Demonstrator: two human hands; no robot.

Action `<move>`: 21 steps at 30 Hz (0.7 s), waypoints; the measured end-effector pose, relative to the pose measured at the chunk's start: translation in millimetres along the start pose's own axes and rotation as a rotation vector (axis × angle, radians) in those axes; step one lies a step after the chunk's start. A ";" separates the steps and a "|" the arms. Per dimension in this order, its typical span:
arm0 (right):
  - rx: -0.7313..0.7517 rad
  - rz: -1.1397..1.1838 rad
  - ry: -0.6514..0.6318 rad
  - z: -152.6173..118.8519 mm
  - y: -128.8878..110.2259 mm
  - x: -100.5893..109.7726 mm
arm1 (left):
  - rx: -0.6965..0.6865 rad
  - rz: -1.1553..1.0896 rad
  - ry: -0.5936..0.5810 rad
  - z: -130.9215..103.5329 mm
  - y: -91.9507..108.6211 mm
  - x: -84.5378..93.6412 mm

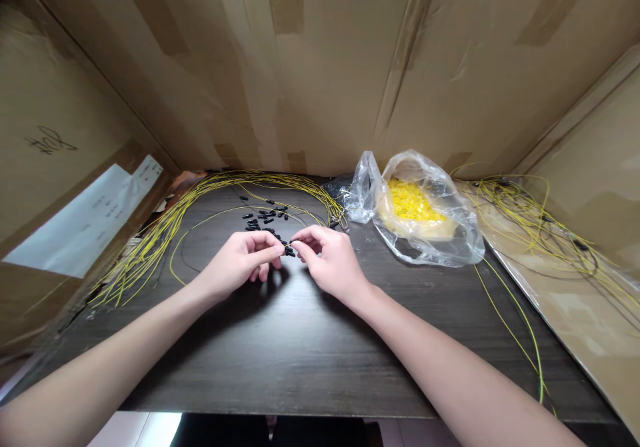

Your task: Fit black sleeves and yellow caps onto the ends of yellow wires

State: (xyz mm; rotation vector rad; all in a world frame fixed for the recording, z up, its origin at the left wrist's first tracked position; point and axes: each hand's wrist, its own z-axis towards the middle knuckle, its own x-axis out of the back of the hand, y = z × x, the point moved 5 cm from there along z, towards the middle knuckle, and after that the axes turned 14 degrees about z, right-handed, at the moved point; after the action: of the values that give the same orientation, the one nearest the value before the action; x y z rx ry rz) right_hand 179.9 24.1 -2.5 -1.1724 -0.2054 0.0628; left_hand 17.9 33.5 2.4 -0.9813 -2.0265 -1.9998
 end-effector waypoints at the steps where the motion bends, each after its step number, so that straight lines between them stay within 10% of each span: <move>1: -0.006 0.013 0.002 0.1 0.6 0.0 | -0.002 -0.015 0.004 0.1 0.0 0.5; 21: 0.004 -0.417 -0.175 -2.4 0.0 -5.8 | -0.309 0.722 0.192 -5.6 9.1 4.7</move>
State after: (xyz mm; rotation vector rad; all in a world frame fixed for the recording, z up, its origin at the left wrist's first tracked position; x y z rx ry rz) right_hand 174.7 21.0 -4.1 -1.0999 -0.5992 -0.2016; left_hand 17.1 29.2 13.2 -1.2775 -1.0522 -1.8991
